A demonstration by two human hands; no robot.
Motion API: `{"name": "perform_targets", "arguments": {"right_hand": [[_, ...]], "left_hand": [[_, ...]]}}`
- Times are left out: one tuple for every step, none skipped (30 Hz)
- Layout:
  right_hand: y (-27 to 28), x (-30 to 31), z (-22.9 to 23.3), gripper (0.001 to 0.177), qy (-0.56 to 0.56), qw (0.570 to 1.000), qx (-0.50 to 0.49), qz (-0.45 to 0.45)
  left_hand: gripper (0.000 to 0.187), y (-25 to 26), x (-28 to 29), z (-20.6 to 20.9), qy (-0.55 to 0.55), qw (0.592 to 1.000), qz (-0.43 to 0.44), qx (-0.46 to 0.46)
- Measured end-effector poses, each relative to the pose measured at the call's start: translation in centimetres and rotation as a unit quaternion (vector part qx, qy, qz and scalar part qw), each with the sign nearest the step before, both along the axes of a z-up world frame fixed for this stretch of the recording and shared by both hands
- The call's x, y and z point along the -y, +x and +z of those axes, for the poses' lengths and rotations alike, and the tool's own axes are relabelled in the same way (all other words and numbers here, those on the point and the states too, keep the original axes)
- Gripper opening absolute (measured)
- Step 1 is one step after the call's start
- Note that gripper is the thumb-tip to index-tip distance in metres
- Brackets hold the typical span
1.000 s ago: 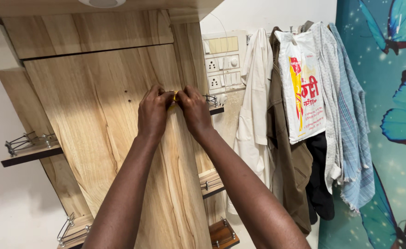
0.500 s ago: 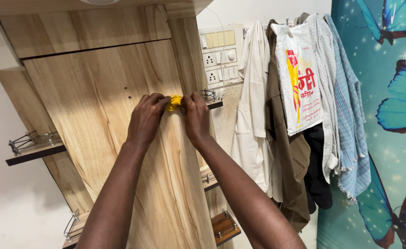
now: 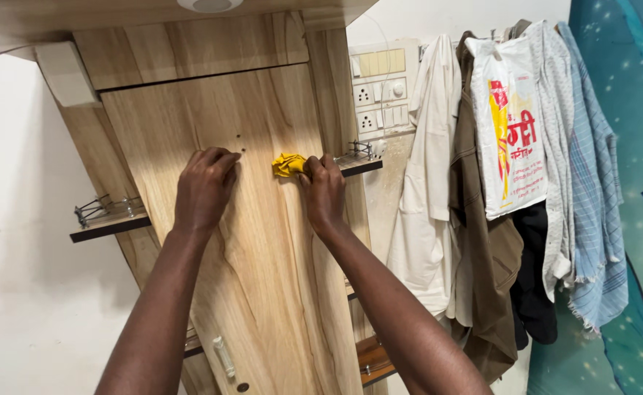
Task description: The person sprays a blue cleaning solution onto a wooden cabinet and wipes the surface with a yellow cloth. The person repeatedly wipes the cabinet door and surrounding areas.
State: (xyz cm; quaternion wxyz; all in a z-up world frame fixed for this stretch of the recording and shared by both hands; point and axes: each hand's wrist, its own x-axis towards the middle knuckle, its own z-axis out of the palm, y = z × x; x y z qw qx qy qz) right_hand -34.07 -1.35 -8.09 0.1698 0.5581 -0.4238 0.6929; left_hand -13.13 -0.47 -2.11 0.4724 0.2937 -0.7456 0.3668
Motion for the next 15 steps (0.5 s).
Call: {"name": "perform_targets", "arguments": {"right_hand": [[0.1, 0.2, 0.0, 0.019, -0.009, 1.000, -0.001, -0.006], [0.3, 0.5, -0.1, 0.020, -0.018, 1.000, -0.003, -0.013], [0.7, 0.8, -0.2, 0.021, -0.027, 0.999, -0.004, -0.018], [0.7, 1.3, -0.2, 0.020, -0.021, 1.000, 0.000, -0.013], [0.8, 1.7, -0.4, 0.018, -0.011, 1.000, 0.005, -0.007], [0.9, 2.1, -0.8, 0.017, -0.001, 1.000, 0.010, -0.001], [1.1, 2.6, -0.7, 0.015, 0.011, 1.000, 0.019, 0.000], [1.5, 2.9, -0.6, 0.014, 0.022, 0.999, 0.028, 0.002], [1.8, 3.2, -0.5, 0.012, 0.034, 0.999, 0.038, 0.003], [2.4, 3.2, -0.7, 0.014, 0.030, 0.999, 0.035, 0.009], [3.3, 3.0, -0.9, 0.015, 0.024, 0.999, 0.032, 0.018], [4.1, 2.7, -0.9, 0.016, 0.019, 0.999, 0.029, 0.026], [5.0, 2.3, -1.0, 0.018, 0.006, 1.000, 0.016, 0.026], [6.0, 1.9, -1.1, 0.020, -0.007, 1.000, 0.002, 0.026], [6.7, 1.4, -1.1, 0.022, -0.020, 0.999, -0.013, 0.027]], "left_hand": [[0.020, 0.4, 0.0, 0.0, 0.000, 1.000, 0.007, -0.003], [0.019, 0.8, 0.1, 0.0, -0.001, 1.000, 0.014, -0.006], [0.018, 1.3, 0.0, 0.0, -0.001, 1.000, 0.022, -0.010], [0.018, 1.7, 0.2, 0.3, -0.003, 0.999, 0.031, -0.013], [0.018, 2.0, 0.3, 0.3, -0.001, 0.999, 0.040, -0.015], [0.018, 2.3, 0.3, 0.1, 0.000, 0.999, 0.049, -0.017], [0.018, 2.6, 0.2, 0.3, 0.000, 0.999, 0.048, -0.020], [0.018, 3.1, -0.1, 0.3, -0.001, 0.999, 0.047, -0.023], [0.018, 3.5, -0.4, 0.3, -0.001, 0.999, 0.046, -0.025], [0.018, 3.7, -0.6, 0.4, 0.004, 0.999, 0.044, -0.029], [0.019, 4.0, -1.0, 0.5, 0.008, 0.998, 0.045, -0.032], [0.019, 4.3, -1.2, 0.8, 0.011, 0.998, 0.045, -0.035], [0.019, 4.7, -1.5, 0.8, 0.007, 0.999, 0.040, -0.031], [0.020, 5.1, -1.8, 0.7, 0.002, 0.999, 0.035, -0.026], [0.020, 5.4, -1.9, 0.8, -0.002, 0.999, 0.031, -0.023]]}}
